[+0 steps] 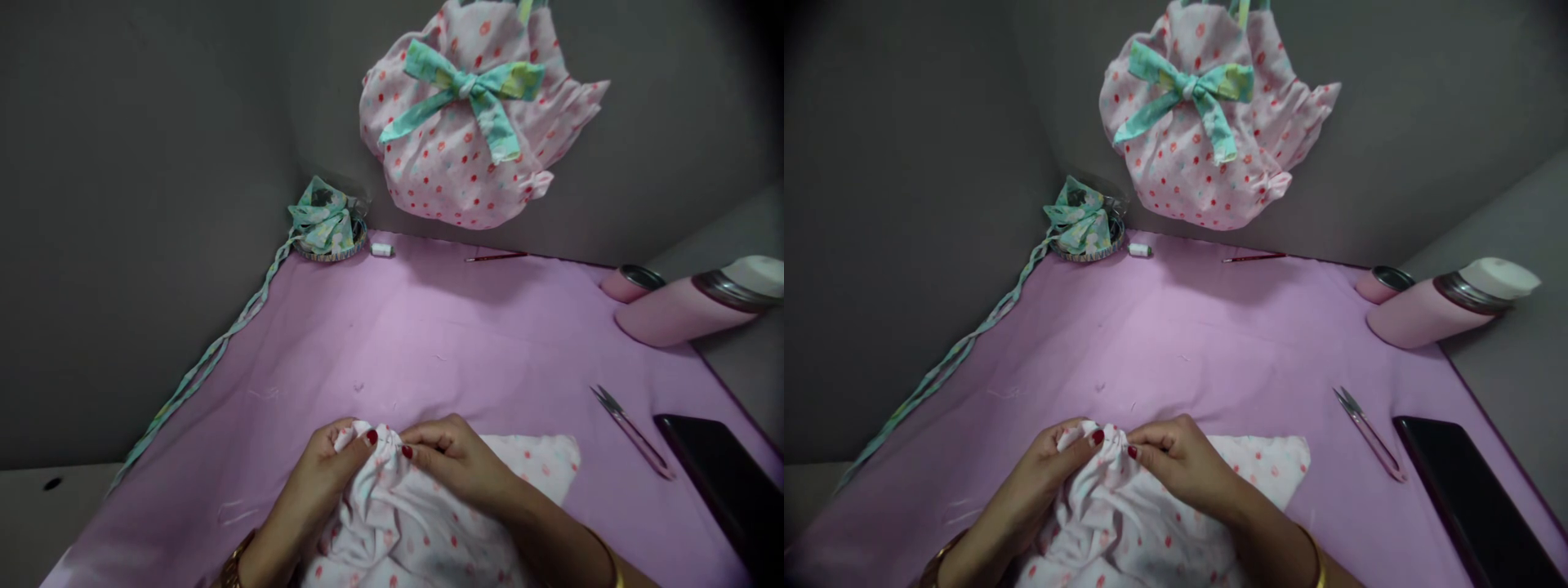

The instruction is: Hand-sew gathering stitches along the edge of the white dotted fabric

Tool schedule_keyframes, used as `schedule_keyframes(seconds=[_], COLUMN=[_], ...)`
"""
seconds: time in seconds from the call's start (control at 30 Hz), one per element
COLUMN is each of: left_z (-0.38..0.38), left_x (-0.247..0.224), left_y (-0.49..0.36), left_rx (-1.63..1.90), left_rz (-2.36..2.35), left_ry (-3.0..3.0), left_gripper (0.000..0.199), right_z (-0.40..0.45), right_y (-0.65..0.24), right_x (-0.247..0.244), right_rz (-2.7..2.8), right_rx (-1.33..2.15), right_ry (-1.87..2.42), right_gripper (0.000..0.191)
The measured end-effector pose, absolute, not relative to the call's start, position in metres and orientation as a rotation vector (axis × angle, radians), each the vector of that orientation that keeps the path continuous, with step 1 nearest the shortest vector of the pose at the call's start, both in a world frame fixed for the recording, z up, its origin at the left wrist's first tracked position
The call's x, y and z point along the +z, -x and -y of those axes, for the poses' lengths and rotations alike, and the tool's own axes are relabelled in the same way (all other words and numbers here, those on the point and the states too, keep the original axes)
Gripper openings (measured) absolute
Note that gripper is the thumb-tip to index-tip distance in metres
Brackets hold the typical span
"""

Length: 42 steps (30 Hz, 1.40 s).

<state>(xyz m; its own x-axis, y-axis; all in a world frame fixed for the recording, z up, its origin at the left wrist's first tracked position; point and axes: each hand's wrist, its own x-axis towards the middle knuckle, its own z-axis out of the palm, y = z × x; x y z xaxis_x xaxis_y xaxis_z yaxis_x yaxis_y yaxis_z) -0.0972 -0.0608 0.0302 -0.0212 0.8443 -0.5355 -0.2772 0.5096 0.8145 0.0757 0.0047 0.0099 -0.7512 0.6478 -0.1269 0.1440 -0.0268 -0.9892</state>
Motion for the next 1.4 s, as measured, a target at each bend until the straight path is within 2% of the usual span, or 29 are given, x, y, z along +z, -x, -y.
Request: schedule_keyframes(seconds=[0.17, 0.33, 0.43, 0.53, 0.67, 1.07, 1.4], left_z=[0.061, 0.069, 0.077, 0.083, 0.084, 0.080, 0.081], left_x=[0.028, 0.023, 0.020, 0.019, 0.022, 0.030, 0.025], left_y=[0.099, 0.099, 0.098, 0.097, 0.097, 0.097, 0.095], left_rx=[0.920, 0.877, 0.991, 1.043, 1.088, 1.144, 1.193], left_rz=[-1.495, -1.770, -1.792, -1.698, -1.587, -1.642, -1.621], left_ry=[-0.817, -1.582, -2.047, -2.254, -2.368, -2.564, -2.348], left_gripper=[0.024, 0.016, 0.016, 0.013, 0.018, 0.020, 0.019], right_z=[-0.004, -0.004, -0.004, -0.004, -0.002, -0.003, -0.003], right_y=[-0.075, -0.074, -0.074, -0.074, -0.075, -0.074, -0.074], right_x=[0.010, 0.007, 0.008, 0.008, 0.006, 0.007, 0.007], right_rz=[1.933, 1.968, 1.962, 1.959, 1.960, 1.968, 1.962], right_rx=[1.779, 1.717, 1.702, 1.695, 1.691, 1.677, 1.668], right_ry=[0.834, 0.857, 0.856, 0.849, 0.854, 0.845, 0.859], right_gripper=[0.023, 0.024, 0.024, 0.023, 0.022, 0.021, 0.021])
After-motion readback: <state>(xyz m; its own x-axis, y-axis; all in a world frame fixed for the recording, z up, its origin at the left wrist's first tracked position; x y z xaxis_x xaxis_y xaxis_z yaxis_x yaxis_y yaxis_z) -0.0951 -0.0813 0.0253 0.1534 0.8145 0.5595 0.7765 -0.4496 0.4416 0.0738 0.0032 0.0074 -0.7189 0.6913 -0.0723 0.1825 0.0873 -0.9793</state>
